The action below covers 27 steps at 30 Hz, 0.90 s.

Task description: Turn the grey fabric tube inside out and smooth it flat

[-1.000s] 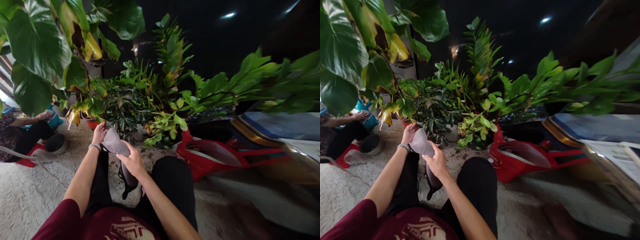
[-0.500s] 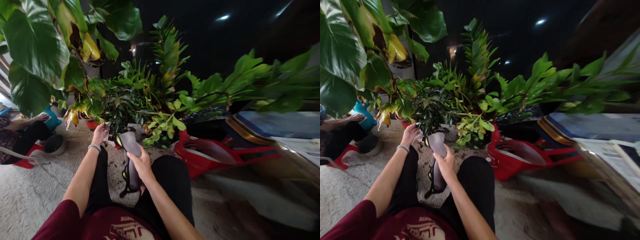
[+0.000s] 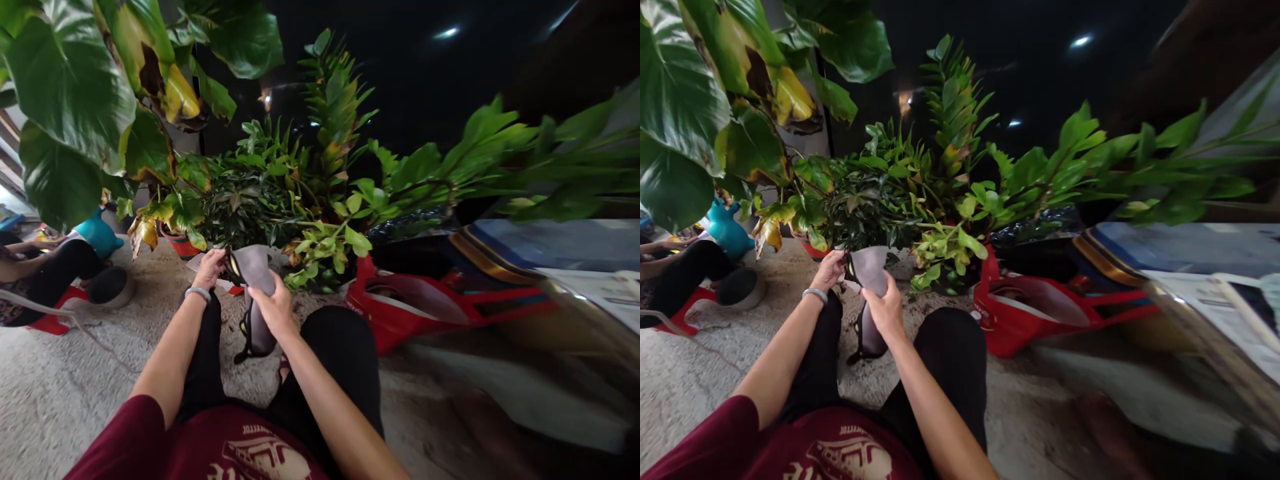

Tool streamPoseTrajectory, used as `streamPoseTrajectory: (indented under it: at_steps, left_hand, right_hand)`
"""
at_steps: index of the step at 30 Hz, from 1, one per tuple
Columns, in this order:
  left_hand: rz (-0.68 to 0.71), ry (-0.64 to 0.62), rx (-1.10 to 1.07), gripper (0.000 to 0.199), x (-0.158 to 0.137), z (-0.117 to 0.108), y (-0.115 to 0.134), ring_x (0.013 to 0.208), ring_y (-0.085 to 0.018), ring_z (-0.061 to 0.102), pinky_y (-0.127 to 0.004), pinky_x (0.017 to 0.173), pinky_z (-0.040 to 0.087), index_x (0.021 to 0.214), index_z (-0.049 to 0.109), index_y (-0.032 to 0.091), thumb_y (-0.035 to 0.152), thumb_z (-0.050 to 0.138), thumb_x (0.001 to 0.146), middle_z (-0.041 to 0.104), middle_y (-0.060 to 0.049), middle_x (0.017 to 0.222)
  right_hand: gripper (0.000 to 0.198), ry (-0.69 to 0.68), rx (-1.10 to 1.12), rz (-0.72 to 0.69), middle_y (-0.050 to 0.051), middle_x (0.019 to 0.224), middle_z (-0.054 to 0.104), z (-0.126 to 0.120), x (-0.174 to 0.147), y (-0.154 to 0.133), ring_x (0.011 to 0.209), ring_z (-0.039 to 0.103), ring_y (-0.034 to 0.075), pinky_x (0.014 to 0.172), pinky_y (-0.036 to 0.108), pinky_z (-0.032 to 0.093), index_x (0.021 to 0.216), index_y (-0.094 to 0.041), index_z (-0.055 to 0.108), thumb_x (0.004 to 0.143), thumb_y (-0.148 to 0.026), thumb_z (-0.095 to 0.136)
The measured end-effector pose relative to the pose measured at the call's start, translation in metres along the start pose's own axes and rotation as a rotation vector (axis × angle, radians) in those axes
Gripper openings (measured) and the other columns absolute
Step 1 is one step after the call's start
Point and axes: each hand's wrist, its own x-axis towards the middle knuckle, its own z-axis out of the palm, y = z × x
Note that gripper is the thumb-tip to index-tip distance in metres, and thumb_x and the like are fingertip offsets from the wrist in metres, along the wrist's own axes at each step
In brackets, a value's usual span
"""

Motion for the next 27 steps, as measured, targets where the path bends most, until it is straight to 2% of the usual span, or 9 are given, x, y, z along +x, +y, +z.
streamPoseTrajectory:
  at_steps: [2, 4, 7, 10, 13, 17, 20, 24, 27]
  left_hand:
    - [0.007, -0.001, 0.025, 0.039, 0.002, 0.001, -0.004, 0.056, -0.01, 0.056, -0.023, 0.054, 0.042, 0.07, 0.057, 0.018, 0.025, 0.092, 0.053, 0.058, 0.004, 0.063]
    - [0.002, 0.009, 0.053, 0.04, 0.006, 0.001, -0.006, 0.052, -0.01, 0.055, -0.023, 0.053, 0.041, 0.073, 0.057, 0.019, 0.021, 0.091, 0.052, 0.057, 0.005, 0.06]
    - [0.005, 0.065, 0.13, 0.037, 0.009, 0.0, -0.008, 0.05, -0.011, 0.056, -0.024, 0.053, 0.043, 0.075, 0.056, 0.019, 0.019, 0.087, 0.056, 0.059, 0.005, 0.059]
    - [0.001, 0.109, 0.196, 0.033, 0.01, -0.001, -0.009, 0.05, -0.012, 0.057, -0.024, 0.052, 0.043, 0.075, 0.055, 0.019, 0.018, 0.084, 0.057, 0.058, 0.005, 0.057]
    - [0.0, 0.119, 0.223, 0.033, 0.008, -0.004, -0.009, 0.051, -0.012, 0.057, -0.024, 0.052, 0.044, 0.075, 0.056, 0.019, 0.019, 0.082, 0.055, 0.058, 0.005, 0.057]
    - [0.015, 0.126, 0.236, 0.034, 0.009, -0.01, -0.006, 0.052, -0.01, 0.056, -0.023, 0.051, 0.045, 0.076, 0.057, 0.018, 0.02, 0.081, 0.053, 0.057, 0.006, 0.058]
    - [0.016, 0.132, 0.247, 0.034, 0.01, -0.014, -0.005, 0.051, -0.01, 0.055, -0.022, 0.051, 0.045, 0.076, 0.057, 0.018, 0.021, 0.081, 0.052, 0.058, 0.006, 0.059]
    - [0.011, 0.122, 0.251, 0.033, 0.011, -0.013, -0.006, 0.051, -0.01, 0.055, -0.023, 0.051, 0.045, 0.076, 0.056, 0.018, 0.021, 0.08, 0.053, 0.057, 0.006, 0.058]
    - [0.009, 0.13, 0.253, 0.033, 0.011, -0.011, -0.007, 0.051, -0.01, 0.054, -0.023, 0.051, 0.045, 0.076, 0.056, 0.018, 0.021, 0.08, 0.053, 0.056, 0.006, 0.058]
  right_hand:
    - [0.059, -0.026, -0.013, -0.001, 0.014, 0.108, 0.078, -0.01, -0.024, 0.002, 0.099, 0.073, 0.035, 0.092, 0.049, 0.057, 0.118, -0.018, 0.07, 0.063, -0.038, 0.076]
    - [0.06, -0.006, -0.018, -0.044, 0.013, 0.111, 0.077, -0.022, -0.029, -0.013, 0.101, 0.072, 0.034, 0.093, 0.048, 0.057, 0.122, -0.018, 0.069, 0.066, -0.04, 0.076]
    - [0.067, 0.123, -0.015, -0.166, 0.014, 0.123, 0.073, -0.032, 0.002, -0.052, 0.111, 0.069, 0.032, 0.1, 0.047, 0.053, 0.131, -0.018, 0.063, 0.069, -0.041, 0.075]
    - [0.07, 0.229, -0.002, -0.245, 0.016, 0.132, 0.068, -0.023, 0.048, -0.071, 0.119, 0.065, 0.032, 0.107, 0.048, 0.049, 0.134, -0.017, 0.06, 0.069, -0.039, 0.074]
    - [0.07, 0.137, -0.025, -0.141, 0.016, 0.127, 0.071, -0.008, 0.059, -0.051, 0.116, 0.066, 0.034, 0.105, 0.05, 0.049, 0.131, -0.017, 0.062, 0.065, -0.037, 0.072]
    - [0.067, -0.065, -0.072, 0.037, 0.016, 0.117, 0.075, -0.01, 0.01, -0.009, 0.11, 0.069, 0.036, 0.101, 0.051, 0.051, 0.123, -0.016, 0.066, 0.06, -0.039, 0.072]
    - [0.062, -0.103, -0.054, -0.007, 0.013, 0.113, 0.076, -0.023, -0.01, -0.018, 0.104, 0.071, 0.034, 0.098, 0.048, 0.054, 0.12, -0.018, 0.068, 0.063, -0.04, 0.073]
    - [0.069, 0.12, 0.012, -0.234, 0.015, 0.128, 0.071, -0.02, 0.041, -0.072, 0.115, 0.067, 0.032, 0.102, 0.047, 0.051, 0.133, -0.018, 0.061, 0.069, -0.04, 0.074]
    - [0.07, 0.164, 0.025, -0.26, 0.016, 0.13, 0.069, -0.003, 0.084, -0.085, 0.117, 0.065, 0.032, 0.105, 0.048, 0.049, 0.134, -0.016, 0.059, 0.068, -0.035, 0.072]
